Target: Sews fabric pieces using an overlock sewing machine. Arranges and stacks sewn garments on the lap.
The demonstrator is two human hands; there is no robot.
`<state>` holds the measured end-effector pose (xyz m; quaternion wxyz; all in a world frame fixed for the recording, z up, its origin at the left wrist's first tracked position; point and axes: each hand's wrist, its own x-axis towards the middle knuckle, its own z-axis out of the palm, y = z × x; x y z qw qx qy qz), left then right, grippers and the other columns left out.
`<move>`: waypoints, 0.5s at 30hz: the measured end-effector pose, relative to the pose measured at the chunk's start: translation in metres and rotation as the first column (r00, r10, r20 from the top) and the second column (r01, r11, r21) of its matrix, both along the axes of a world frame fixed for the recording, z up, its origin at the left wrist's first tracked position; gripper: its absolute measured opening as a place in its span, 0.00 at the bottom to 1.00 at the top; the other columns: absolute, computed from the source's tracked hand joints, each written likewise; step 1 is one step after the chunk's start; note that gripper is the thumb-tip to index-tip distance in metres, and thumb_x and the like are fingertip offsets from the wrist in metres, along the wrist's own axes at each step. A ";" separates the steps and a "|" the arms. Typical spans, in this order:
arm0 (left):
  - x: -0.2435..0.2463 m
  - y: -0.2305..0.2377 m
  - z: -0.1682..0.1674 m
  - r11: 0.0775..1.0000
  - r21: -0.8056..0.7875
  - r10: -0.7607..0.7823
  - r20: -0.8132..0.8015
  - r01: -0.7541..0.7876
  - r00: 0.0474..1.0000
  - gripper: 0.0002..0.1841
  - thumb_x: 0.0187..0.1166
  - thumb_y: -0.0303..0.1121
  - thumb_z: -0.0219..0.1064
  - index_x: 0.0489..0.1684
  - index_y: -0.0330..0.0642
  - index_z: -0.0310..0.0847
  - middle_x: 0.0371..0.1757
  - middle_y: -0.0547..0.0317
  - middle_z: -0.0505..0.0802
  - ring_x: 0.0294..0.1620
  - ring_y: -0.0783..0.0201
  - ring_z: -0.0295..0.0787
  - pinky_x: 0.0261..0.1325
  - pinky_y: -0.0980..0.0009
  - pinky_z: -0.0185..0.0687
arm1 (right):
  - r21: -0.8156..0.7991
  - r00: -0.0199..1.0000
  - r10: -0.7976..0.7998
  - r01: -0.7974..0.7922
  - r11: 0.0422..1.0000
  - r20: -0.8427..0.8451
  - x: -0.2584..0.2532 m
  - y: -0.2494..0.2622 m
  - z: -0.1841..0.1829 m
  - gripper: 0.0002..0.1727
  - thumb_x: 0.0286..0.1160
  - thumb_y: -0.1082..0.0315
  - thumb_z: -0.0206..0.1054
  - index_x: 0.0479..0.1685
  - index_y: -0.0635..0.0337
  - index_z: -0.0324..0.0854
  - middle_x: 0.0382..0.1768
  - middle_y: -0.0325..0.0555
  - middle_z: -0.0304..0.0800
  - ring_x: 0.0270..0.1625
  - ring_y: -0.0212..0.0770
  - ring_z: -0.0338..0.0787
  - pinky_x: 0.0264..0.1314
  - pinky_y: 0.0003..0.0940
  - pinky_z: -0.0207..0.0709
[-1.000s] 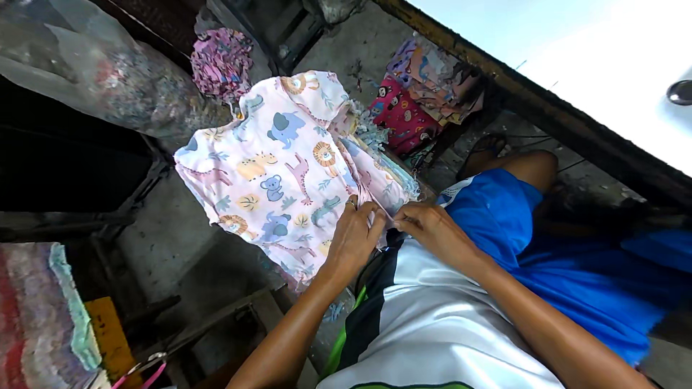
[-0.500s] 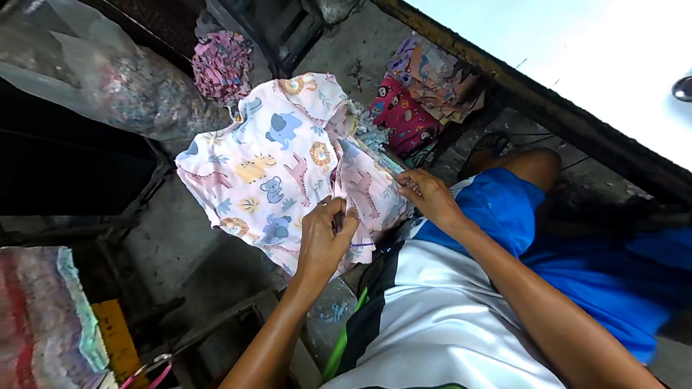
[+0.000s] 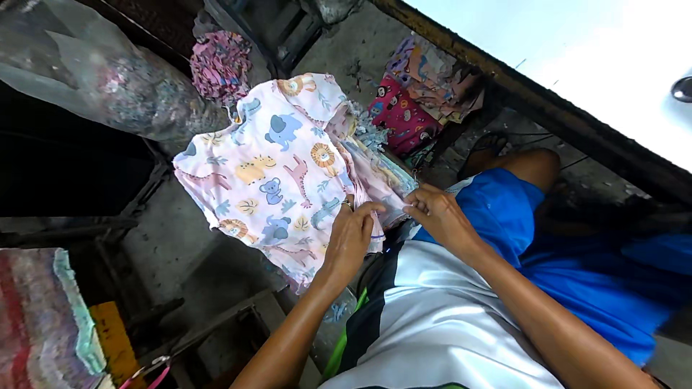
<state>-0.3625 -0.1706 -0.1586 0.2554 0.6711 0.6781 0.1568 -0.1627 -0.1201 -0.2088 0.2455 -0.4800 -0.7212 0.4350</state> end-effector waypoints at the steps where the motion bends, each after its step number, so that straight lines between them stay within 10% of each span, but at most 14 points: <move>1: 0.001 0.001 -0.002 1.000 -0.010 0.017 0.004 -0.017 1.000 0.14 0.85 0.31 0.57 0.53 0.46 0.91 0.45 0.46 0.84 0.38 0.55 0.82 0.39 0.58 0.79 | -0.001 0.999 0.039 -0.039 0.999 -0.012 0.000 -0.006 0.004 0.07 0.76 0.69 0.73 0.42 0.65 0.89 0.39 0.51 0.86 0.38 0.45 0.88 0.45 0.43 0.85; 4: 0.005 0.005 -0.002 0.996 -0.044 0.082 0.031 -0.081 0.996 0.17 0.79 0.47 0.68 0.39 0.41 0.90 0.40 0.49 0.84 0.37 0.55 0.81 0.38 0.57 0.77 | 0.009 0.986 0.163 -0.163 0.987 -0.029 -0.006 -0.022 0.018 0.14 0.77 0.59 0.72 0.37 0.63 0.87 0.36 0.48 0.86 0.36 0.43 0.87 0.42 0.43 0.82; 8: -0.006 0.004 0.005 0.993 -0.030 0.116 0.067 -0.114 0.991 0.12 0.77 0.39 0.70 0.29 0.39 0.84 0.36 0.51 0.86 0.39 0.57 0.84 0.40 0.57 0.79 | 0.015 0.982 0.178 -0.178 0.984 -0.057 -0.011 -0.022 0.019 0.24 0.79 0.46 0.69 0.30 0.61 0.84 0.29 0.44 0.83 0.31 0.39 0.83 0.35 0.41 0.76; 15: -0.023 -0.006 0.023 0.979 0.063 0.181 0.142 -0.192 0.973 0.09 0.74 0.33 0.66 0.23 0.44 0.77 0.29 0.64 0.79 0.25 0.77 0.73 0.26 0.80 0.67 | -0.007 0.999 -0.024 0.024 1.000 -0.029 -0.016 0.018 -0.014 0.10 0.85 0.66 0.66 0.50 0.64 0.86 0.40 0.54 0.89 0.35 0.51 0.88 0.40 0.54 0.82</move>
